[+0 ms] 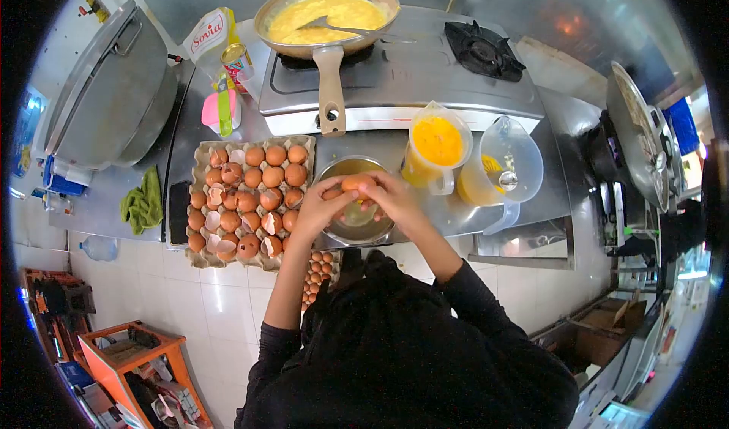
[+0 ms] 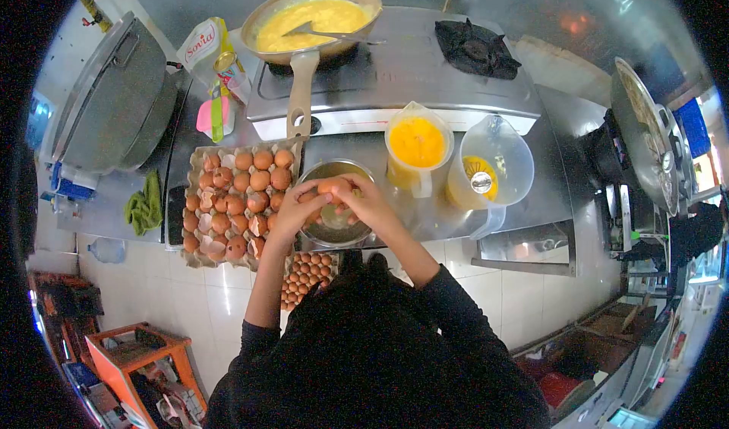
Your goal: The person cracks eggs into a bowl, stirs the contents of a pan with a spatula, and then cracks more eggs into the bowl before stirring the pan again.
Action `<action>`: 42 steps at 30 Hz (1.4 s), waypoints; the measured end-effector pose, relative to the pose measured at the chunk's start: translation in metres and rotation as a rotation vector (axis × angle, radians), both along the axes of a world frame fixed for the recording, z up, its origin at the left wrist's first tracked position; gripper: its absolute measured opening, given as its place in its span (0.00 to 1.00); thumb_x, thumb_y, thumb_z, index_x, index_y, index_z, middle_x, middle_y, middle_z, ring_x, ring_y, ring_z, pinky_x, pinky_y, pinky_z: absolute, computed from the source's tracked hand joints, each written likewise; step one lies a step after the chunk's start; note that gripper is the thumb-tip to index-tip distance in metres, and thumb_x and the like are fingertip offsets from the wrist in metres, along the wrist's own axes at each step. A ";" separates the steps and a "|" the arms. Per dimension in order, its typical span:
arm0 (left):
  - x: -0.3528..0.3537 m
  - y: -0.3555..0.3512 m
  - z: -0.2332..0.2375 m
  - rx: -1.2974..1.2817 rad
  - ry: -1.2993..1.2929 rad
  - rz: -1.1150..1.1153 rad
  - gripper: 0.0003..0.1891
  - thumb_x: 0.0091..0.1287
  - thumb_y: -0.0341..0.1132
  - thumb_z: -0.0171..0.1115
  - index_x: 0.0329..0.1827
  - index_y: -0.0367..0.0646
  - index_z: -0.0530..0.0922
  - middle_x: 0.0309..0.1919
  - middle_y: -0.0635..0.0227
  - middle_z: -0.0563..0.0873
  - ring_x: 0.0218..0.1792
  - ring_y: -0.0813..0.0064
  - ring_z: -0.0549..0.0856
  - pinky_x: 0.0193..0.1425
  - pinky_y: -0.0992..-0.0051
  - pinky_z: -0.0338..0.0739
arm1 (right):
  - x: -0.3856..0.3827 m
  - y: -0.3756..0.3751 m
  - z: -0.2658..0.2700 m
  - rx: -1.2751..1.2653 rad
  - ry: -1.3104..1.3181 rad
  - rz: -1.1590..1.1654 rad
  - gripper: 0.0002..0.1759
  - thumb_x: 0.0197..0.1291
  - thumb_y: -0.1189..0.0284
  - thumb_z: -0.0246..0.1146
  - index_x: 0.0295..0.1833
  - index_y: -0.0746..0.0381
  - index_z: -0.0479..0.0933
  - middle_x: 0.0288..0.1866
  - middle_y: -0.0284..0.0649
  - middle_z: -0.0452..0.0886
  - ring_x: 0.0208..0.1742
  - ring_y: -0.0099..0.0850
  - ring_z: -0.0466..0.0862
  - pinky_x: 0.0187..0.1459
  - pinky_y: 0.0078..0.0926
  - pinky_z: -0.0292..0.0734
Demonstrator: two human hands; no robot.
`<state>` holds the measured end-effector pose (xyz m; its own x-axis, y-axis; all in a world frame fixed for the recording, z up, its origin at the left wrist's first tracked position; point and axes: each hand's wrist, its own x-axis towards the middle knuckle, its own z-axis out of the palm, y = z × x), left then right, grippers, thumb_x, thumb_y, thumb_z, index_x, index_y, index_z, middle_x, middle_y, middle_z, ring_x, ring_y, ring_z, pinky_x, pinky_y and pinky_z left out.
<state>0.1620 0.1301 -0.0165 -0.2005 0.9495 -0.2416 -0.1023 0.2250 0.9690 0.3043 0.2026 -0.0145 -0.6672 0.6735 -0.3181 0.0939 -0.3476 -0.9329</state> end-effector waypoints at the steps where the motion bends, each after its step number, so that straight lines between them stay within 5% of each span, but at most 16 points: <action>1: -0.002 0.003 -0.011 0.054 0.038 0.005 0.19 0.51 0.37 0.62 0.44 0.36 0.72 0.24 0.70 0.78 0.17 0.88 0.73 0.17 0.91 0.66 | 0.000 0.002 -0.001 0.087 -0.016 0.030 0.19 0.53 0.68 0.53 0.51 0.60 0.66 0.37 0.35 0.74 0.25 0.20 0.75 0.21 0.12 0.67; 5: -0.006 0.004 -0.001 0.023 0.182 -0.020 0.18 0.50 0.37 0.62 0.42 0.35 0.75 0.27 0.67 0.80 0.23 0.85 0.76 0.23 0.86 0.72 | -0.007 0.010 -0.018 0.688 0.040 -0.054 0.23 0.43 0.70 0.60 0.50 0.59 0.69 0.37 0.41 0.77 0.27 0.25 0.78 0.29 0.21 0.72; 8: -0.005 0.007 -0.007 0.122 0.461 0.006 0.17 0.48 0.35 0.62 0.41 0.37 0.75 0.31 0.62 0.81 0.29 0.77 0.80 0.32 0.80 0.74 | -0.008 0.001 0.009 0.649 -0.301 -0.004 0.20 0.40 0.72 0.60 0.45 0.60 0.72 0.31 0.44 0.78 0.27 0.29 0.78 0.32 0.22 0.72; 11: -0.004 0.009 -0.019 0.267 0.681 0.073 0.17 0.46 0.29 0.59 0.42 0.37 0.74 0.30 0.61 0.81 0.29 0.76 0.80 0.36 0.80 0.73 | -0.013 -0.003 -0.006 0.744 -0.296 -0.145 0.18 0.40 0.72 0.59 0.43 0.58 0.74 0.23 0.37 0.77 0.21 0.21 0.74 0.26 0.16 0.69; 17: -0.003 0.010 -0.015 0.192 0.641 0.049 0.16 0.45 0.31 0.60 0.40 0.38 0.75 0.29 0.57 0.80 0.31 0.72 0.81 0.37 0.78 0.73 | -0.021 -0.004 -0.043 0.834 -0.151 -0.299 0.20 0.38 0.72 0.60 0.44 0.55 0.74 0.21 0.39 0.76 0.18 0.23 0.73 0.25 0.18 0.70; 23: -0.009 0.008 -0.015 0.163 0.627 0.033 0.18 0.42 0.36 0.62 0.38 0.40 0.76 0.30 0.56 0.80 0.32 0.63 0.80 0.37 0.75 0.74 | -0.010 -0.003 -0.005 0.754 -0.297 -0.003 0.20 0.38 0.73 0.60 0.43 0.60 0.73 0.29 0.49 0.76 0.29 0.37 0.79 0.33 0.25 0.73; 26: -0.007 0.010 -0.018 0.214 0.633 0.058 0.18 0.41 0.35 0.63 0.38 0.39 0.76 0.30 0.56 0.80 0.33 0.65 0.81 0.38 0.75 0.74 | -0.011 -0.006 -0.011 0.829 -0.249 -0.100 0.21 0.38 0.73 0.60 0.44 0.59 0.73 0.30 0.49 0.76 0.30 0.39 0.79 0.34 0.25 0.73; 38: -0.006 0.008 -0.019 0.288 0.476 0.013 0.21 0.38 0.31 0.64 0.39 0.34 0.75 0.33 0.58 0.80 0.35 0.78 0.78 0.42 0.79 0.72 | -0.002 0.002 -0.022 1.073 -0.227 -0.011 0.25 0.36 0.73 0.59 0.47 0.54 0.72 0.37 0.44 0.76 0.35 0.36 0.77 0.38 0.25 0.72; 42: -0.008 0.000 -0.013 0.266 0.426 0.019 0.22 0.36 0.31 0.64 0.38 0.33 0.74 0.33 0.59 0.80 0.35 0.77 0.78 0.43 0.79 0.71 | -0.004 0.001 -0.012 1.000 -0.201 0.078 0.25 0.35 0.78 0.58 0.47 0.56 0.72 0.36 0.41 0.77 0.31 0.29 0.76 0.36 0.20 0.71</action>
